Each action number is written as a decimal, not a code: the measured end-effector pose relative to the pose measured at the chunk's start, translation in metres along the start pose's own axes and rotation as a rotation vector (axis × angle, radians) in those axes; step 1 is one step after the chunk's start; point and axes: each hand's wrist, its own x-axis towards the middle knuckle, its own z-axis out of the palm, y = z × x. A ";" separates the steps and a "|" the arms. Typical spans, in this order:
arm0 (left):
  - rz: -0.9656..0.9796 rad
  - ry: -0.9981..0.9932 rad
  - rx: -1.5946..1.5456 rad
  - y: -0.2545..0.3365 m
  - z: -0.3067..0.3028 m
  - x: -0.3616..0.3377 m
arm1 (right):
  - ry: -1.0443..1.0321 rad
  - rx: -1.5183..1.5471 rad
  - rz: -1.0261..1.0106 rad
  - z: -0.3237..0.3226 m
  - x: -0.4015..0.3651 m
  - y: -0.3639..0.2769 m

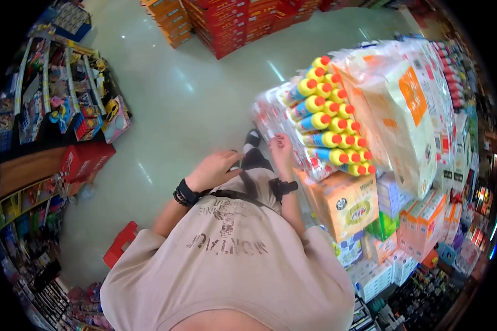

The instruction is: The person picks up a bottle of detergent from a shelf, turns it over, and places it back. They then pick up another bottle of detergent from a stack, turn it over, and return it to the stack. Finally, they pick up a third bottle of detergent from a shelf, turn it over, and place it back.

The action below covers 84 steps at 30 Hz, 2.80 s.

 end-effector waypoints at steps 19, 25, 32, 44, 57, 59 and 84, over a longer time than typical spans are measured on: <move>-0.064 -0.228 -0.048 -0.076 -0.112 0.190 | 0.112 0.155 -0.215 0.098 0.201 -0.094; 0.064 -0.392 -0.181 -0.082 -0.101 0.305 | 0.456 0.011 -0.318 0.070 0.228 -0.142; 0.106 -0.697 -0.411 -0.131 -0.031 0.427 | 0.823 0.005 -0.198 0.058 0.264 -0.153; -0.003 -0.988 -0.649 -0.182 0.061 0.511 | 0.992 0.053 -0.050 0.100 0.268 -0.170; -0.026 -0.704 -0.768 -0.222 -0.009 0.490 | 1.160 0.234 0.143 0.232 0.165 -0.129; 0.105 -0.667 -0.506 -0.244 -0.026 0.489 | 1.268 0.229 0.173 0.259 0.150 -0.103; 0.841 -2.372 -0.031 -0.115 -0.161 0.009 | 1.927 0.469 0.118 0.662 -0.116 -0.082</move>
